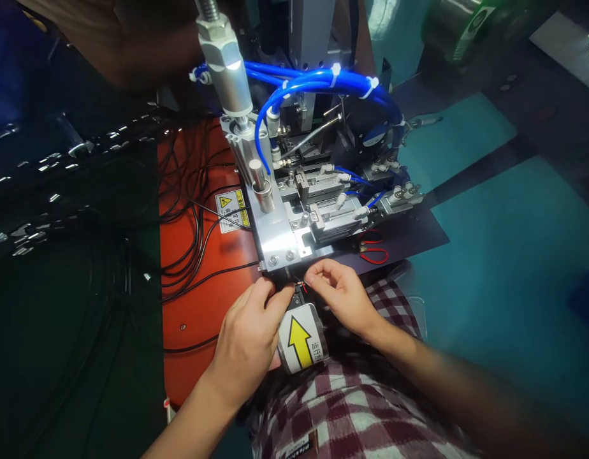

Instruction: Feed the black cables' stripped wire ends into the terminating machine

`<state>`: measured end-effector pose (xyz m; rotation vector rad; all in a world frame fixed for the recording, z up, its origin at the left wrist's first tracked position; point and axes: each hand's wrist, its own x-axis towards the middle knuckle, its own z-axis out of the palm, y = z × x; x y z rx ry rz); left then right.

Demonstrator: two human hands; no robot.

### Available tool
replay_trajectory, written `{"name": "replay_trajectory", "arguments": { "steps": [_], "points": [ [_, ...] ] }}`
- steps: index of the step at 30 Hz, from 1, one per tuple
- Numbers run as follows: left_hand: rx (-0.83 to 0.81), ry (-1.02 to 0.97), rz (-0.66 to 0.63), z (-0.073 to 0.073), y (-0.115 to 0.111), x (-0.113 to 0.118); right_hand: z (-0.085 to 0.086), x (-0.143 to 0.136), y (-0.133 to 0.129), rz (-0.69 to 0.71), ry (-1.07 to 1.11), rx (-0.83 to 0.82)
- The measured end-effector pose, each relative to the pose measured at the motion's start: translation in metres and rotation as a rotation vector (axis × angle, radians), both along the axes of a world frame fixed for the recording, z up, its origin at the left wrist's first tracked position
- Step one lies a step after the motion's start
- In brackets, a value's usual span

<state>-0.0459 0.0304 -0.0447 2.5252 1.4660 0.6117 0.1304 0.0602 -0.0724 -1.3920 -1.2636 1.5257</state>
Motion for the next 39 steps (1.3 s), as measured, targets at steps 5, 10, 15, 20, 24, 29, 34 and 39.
{"name": "replay_trajectory", "arguments": {
  "steps": [5,10,15,20,24,29,34,39],
  "points": [
    [-0.008,0.000,-0.007,0.002,0.000,0.000,0.002,-0.003,0.004,-0.031,0.023,-0.131],
    [-0.008,0.010,0.005,0.002,0.001,0.001,0.013,0.005,0.007,0.091,-0.150,-0.097],
    [-0.020,0.009,-0.003,0.000,0.001,0.000,0.023,0.002,0.002,0.101,-0.457,0.314],
    [-0.015,0.004,-0.001,-0.001,0.000,-0.001,0.014,-0.007,0.002,0.081,-0.342,0.296],
    [-0.011,-0.007,0.006,-0.002,0.000,-0.001,0.007,-0.005,0.002,-0.007,-0.112,0.134],
    [-0.009,-0.011,0.001,-0.001,0.000,0.000,0.008,-0.004,0.001,0.003,-0.164,0.130],
    [-0.014,-0.007,0.006,0.000,0.001,0.000,0.015,-0.012,-0.001,-0.002,-0.461,0.313],
    [-0.020,-0.012,-0.002,0.000,0.001,0.000,0.016,-0.015,-0.001,0.010,-0.471,0.344]
  ]
}}
